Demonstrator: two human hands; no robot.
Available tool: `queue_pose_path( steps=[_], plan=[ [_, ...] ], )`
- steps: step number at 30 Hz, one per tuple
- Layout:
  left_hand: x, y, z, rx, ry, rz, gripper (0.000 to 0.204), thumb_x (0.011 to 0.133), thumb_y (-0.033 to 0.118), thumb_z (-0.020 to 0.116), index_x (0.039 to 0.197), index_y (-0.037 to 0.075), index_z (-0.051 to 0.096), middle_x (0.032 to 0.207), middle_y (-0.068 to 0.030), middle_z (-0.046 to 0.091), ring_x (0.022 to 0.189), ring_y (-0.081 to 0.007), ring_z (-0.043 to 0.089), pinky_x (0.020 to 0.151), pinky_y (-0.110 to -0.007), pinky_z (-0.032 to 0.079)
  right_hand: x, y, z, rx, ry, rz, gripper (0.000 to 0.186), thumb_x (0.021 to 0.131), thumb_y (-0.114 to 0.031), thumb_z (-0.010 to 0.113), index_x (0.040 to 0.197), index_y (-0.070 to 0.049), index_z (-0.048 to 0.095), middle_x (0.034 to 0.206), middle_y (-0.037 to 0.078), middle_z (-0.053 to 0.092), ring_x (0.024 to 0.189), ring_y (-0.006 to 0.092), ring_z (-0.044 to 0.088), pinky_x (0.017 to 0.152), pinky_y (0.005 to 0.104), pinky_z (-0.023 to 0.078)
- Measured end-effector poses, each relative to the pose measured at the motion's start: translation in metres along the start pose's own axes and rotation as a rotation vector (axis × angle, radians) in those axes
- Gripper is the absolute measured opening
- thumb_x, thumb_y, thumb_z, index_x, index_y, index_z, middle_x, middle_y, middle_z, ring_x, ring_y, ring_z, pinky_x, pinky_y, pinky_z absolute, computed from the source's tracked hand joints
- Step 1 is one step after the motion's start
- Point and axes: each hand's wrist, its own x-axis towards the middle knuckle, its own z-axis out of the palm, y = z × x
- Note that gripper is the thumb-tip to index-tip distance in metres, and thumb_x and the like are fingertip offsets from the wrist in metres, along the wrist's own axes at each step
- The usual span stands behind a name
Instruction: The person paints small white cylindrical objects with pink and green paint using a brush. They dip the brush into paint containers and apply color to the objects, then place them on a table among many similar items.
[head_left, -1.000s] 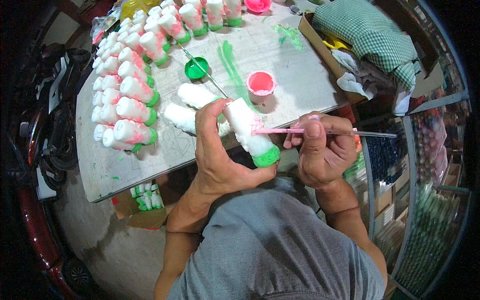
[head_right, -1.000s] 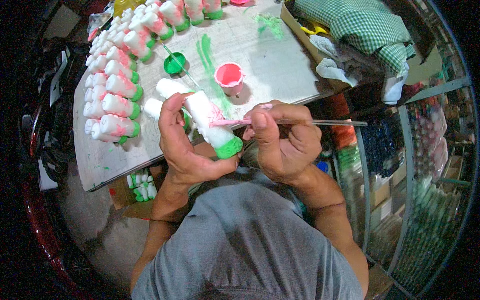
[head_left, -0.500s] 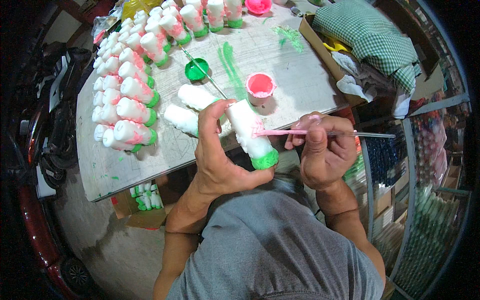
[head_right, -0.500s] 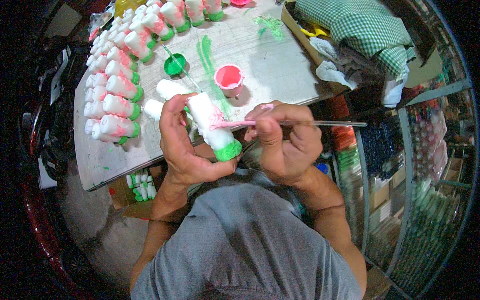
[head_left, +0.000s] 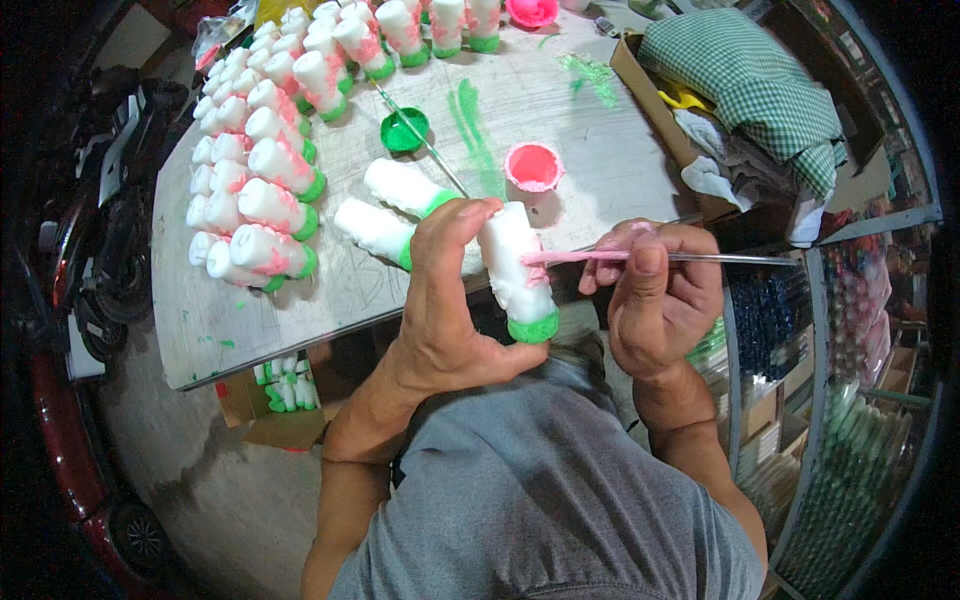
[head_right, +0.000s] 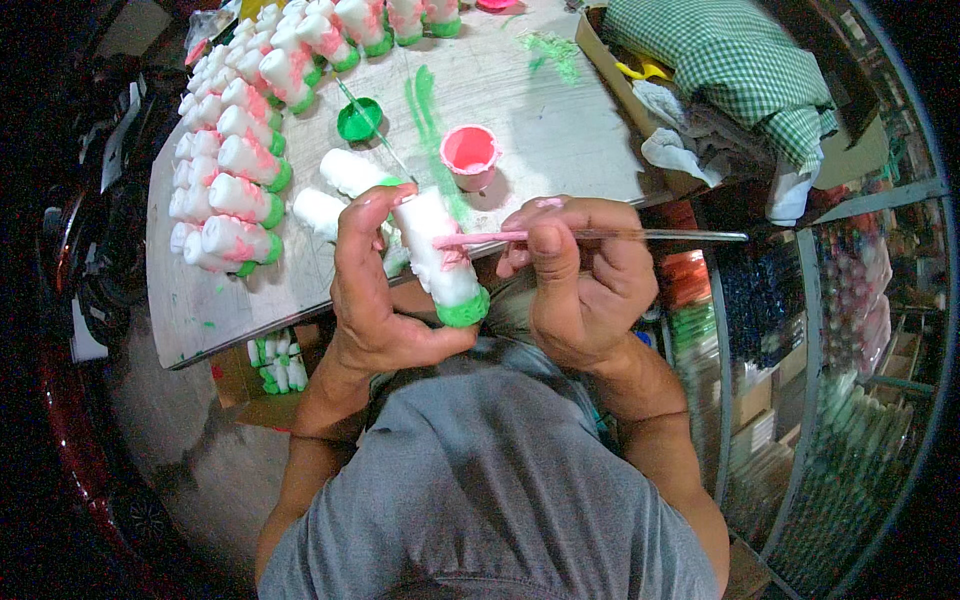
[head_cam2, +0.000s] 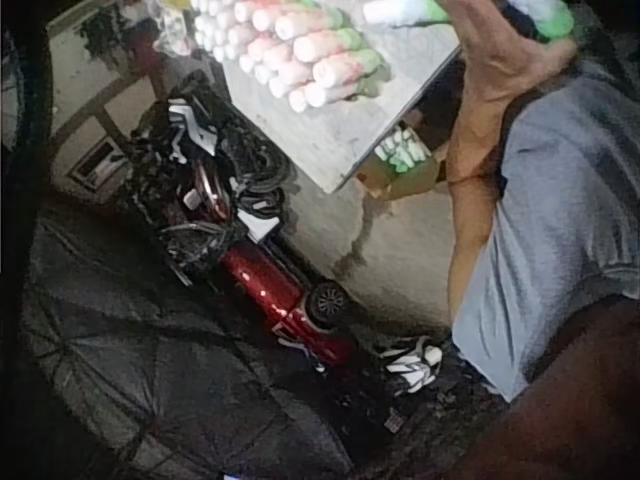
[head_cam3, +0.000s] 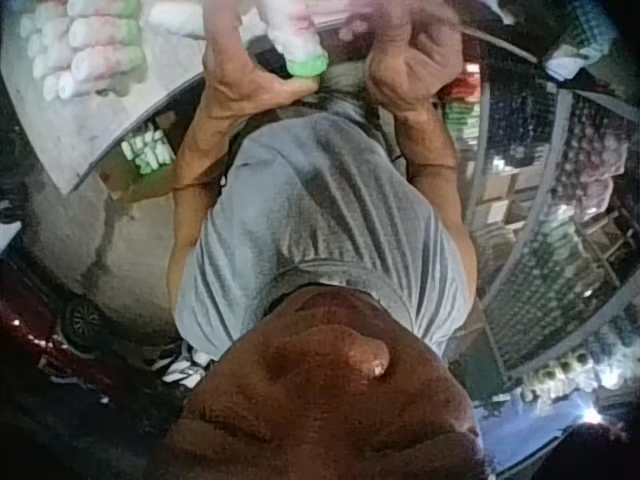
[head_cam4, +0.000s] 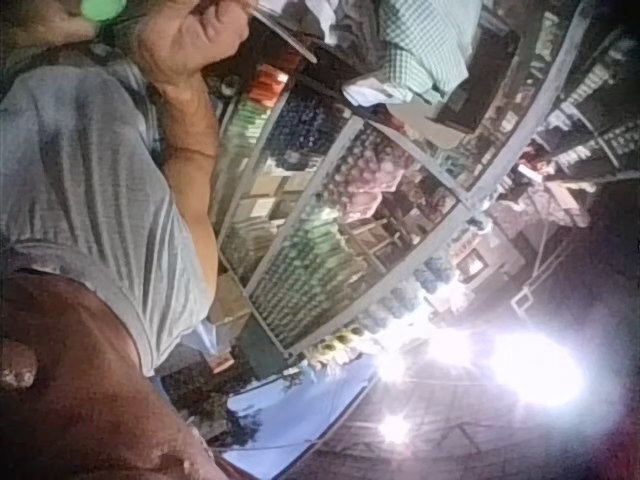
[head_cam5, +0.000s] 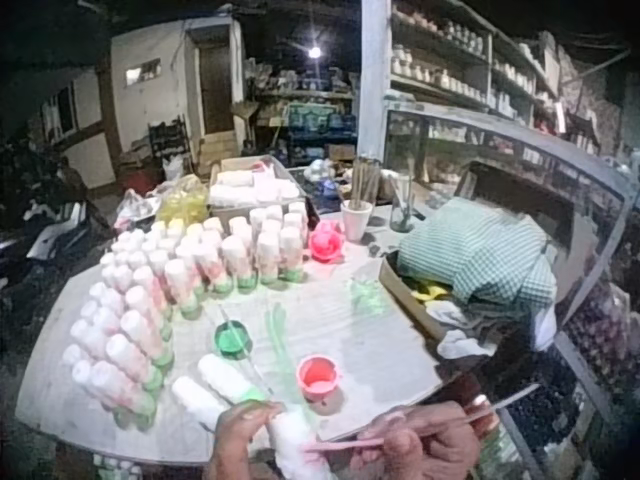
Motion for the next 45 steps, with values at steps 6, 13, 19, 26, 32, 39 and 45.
queue_pose_path(
  steps=[6,13,19,26,32,39,45],
  plan=[
    [0.0,0.001,0.001,0.031,0.014,0.009,0.115,0.053,0.012,0.09,0.149,-0.002,0.03,0.14,-0.0218,0.049,0.127,-0.0321,0.052,0.107,-0.041,0.041,-0.001,-0.004,0.002,0.072,0.0,0.014,0.014,0.104,-0.008,0.06,0.11,0.001,0.051,0.094,0.018,0.068,0.068,0.0122,0.062,0.064,0.0274,0.058],
    [0.0,0.002,0.0,0.009,0.006,-0.013,0.116,0.051,0.013,0.092,0.149,-0.002,0.031,0.14,-0.0218,0.049,0.127,-0.0321,0.053,0.106,-0.04,0.041,-0.001,-0.001,0.0,0.002,0.025,-0.02,0.013,0.104,-0.006,0.059,0.109,0.002,0.052,0.094,0.018,0.068,0.068,0.0122,0.063,0.063,0.0267,0.058],
    [-0.002,-0.001,0.0,-0.001,0.004,-0.005,0.117,0.051,0.014,0.092,0.149,-0.003,0.03,0.14,-0.0213,0.049,0.127,-0.0313,0.052,0.106,-0.04,0.041,-0.001,-0.002,0.001,-0.014,0.032,-0.002,0.013,0.104,-0.006,0.059,0.109,0.002,0.052,0.092,0.018,0.068,0.068,0.0128,0.063,0.062,0.0272,0.057],
    [-0.002,0.0,-0.003,-0.054,-0.009,-0.073,0.118,0.05,0.016,0.092,0.149,-0.003,0.03,0.141,-0.0212,0.049,0.126,-0.0326,0.052,0.106,-0.041,0.041,0.001,-0.009,-0.002,-0.046,0.051,-0.002,0.014,0.105,-0.009,0.059,0.109,0.0,0.049,0.089,0.017,0.067,0.067,0.0132,0.06,0.061,0.0283,0.057],
    [-0.004,-0.003,0.001,-0.158,0.058,-0.108,0.113,0.053,0.021,0.092,0.147,-0.002,0.034,0.138,-0.0215,0.054,0.124,-0.0348,0.056,0.099,-0.041,0.046,-0.013,-0.014,-0.009,0.026,-0.006,0.097,0.015,0.106,-0.012,0.057,0.111,-0.001,0.048,0.088,0.017,0.067,0.066,0.0138,0.061,0.061,0.0303,0.059],
    [0.003,0.007,-0.002,-0.032,0.053,-0.107,0.109,0.055,0.015,0.09,0.146,-0.003,0.034,0.135,-0.0244,0.054,0.123,-0.0403,0.055,0.107,-0.046,0.044,-0.017,-0.023,-0.008,-0.173,-0.138,0.037,0.014,0.102,-0.003,0.058,0.112,0.002,0.05,0.091,0.018,0.069,0.076,0.0173,0.068,0.07,0.0307,0.059],
    [-0.002,0.003,-0.005,0.064,0.038,-0.118,0.116,0.049,0.015,0.09,0.149,-0.005,0.032,0.142,-0.0189,0.051,0.13,-0.0286,0.053,0.11,-0.038,0.039,-0.013,-0.035,-0.01,-0.272,-0.19,0.02,0.011,0.098,0.002,0.062,0.107,0.002,0.056,0.087,0.016,0.069,0.081,0.0234,0.069,0.074,0.0358,0.057]
  ],
)
